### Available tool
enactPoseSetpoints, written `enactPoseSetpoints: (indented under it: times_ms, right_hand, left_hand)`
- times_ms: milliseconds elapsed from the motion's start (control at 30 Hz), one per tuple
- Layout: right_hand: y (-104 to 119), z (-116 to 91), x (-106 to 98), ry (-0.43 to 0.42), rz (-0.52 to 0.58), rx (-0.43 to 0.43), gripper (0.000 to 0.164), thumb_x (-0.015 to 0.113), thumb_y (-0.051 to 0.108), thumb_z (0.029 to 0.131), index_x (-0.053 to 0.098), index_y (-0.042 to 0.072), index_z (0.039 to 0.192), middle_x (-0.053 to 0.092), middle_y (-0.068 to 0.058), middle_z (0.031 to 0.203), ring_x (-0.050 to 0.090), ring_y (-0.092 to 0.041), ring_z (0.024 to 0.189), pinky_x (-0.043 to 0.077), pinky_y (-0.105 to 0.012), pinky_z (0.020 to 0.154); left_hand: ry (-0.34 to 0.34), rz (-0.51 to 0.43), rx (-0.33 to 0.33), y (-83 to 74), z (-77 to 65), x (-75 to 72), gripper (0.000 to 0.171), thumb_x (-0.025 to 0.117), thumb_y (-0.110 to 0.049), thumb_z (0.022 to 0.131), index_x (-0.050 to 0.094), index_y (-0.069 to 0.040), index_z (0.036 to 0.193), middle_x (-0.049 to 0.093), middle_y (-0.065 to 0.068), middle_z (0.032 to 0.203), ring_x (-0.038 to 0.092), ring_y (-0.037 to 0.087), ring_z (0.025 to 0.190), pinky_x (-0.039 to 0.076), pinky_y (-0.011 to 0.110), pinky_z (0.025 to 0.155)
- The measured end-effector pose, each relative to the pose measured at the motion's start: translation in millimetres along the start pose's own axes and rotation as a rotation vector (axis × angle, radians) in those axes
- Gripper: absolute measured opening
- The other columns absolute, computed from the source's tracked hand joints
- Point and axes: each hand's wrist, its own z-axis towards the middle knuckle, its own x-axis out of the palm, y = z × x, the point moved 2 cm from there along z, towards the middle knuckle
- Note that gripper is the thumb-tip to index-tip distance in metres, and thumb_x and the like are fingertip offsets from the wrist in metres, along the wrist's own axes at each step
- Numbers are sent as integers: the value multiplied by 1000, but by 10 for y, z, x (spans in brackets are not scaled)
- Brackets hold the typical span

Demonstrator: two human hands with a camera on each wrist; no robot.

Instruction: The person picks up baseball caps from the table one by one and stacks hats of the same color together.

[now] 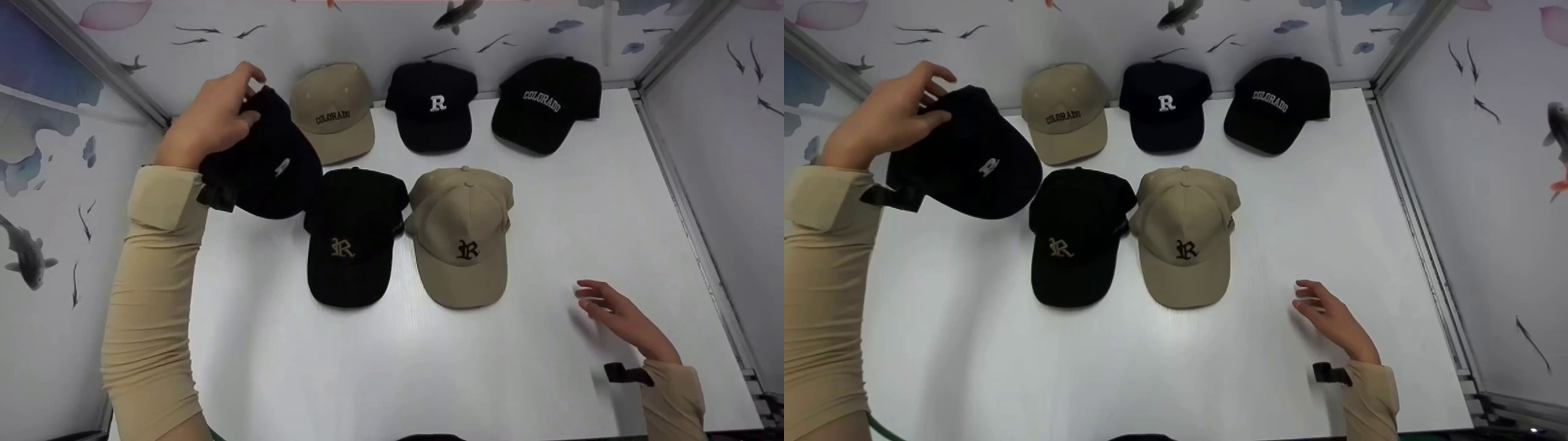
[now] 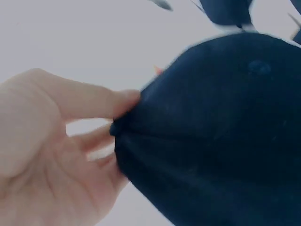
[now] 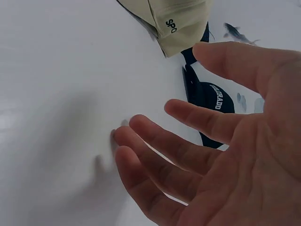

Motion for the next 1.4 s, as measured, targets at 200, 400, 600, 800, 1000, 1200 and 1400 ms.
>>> enactPoseSetpoints:
  times_ms: [200,400,600,800,1000,1200,1400]
  right_hand:
    - [-69,-133,-102,-2,16,-5,50,49,24,103,35,-1,144,50,-26,132,57,-15,107,49,-22,83]
    - [-124,-234,-208,-20,29,-20,49,46,21,104,34,-3,144,49,-27,131,54,0,105,49,-23,84]
    - [-141,-295,-251,-43,30,-51,46,45,17,104,34,-6,142,50,-29,129,58,-5,105,47,-19,83]
    - [-164,-319,-219,-39,45,-22,49,45,21,104,33,-5,144,48,-29,131,55,-2,107,47,-18,84]
    - [-190,-358,-202,-59,53,-17,48,45,20,104,34,-6,143,48,-30,131,55,0,107,48,-19,83]
    - [-107,-340,-328,-156,23,-73,45,47,17,104,38,-4,141,54,-20,127,54,4,107,44,-13,83]
    - [131,-236,-633,-295,-39,-143,40,49,13,102,44,0,139,58,-1,122,52,5,107,41,-10,83]
  left_hand:
    - [-114,-82,-85,-403,96,126,44,66,-6,91,42,8,125,60,30,114,59,40,106,45,48,92]
    - [-94,-147,-35,-825,229,298,34,69,-11,90,53,8,114,61,24,114,61,33,106,47,40,92]
    - [-83,-204,124,-1241,390,526,27,71,-9,88,59,5,108,65,17,105,62,24,95,48,30,85]
    - [-49,-249,274,-1654,544,823,19,71,-6,88,62,3,103,67,10,99,60,16,89,45,23,80]
    - [-39,-294,426,-2025,657,1109,12,65,-5,92,66,0,103,67,7,104,60,14,95,41,17,86]
    - [56,-308,579,-2282,761,1495,17,59,-2,94,66,-1,110,65,7,111,56,13,107,33,13,94]
    - [202,-359,728,-2550,906,1939,28,52,6,94,64,0,118,62,8,117,53,12,112,31,12,97]
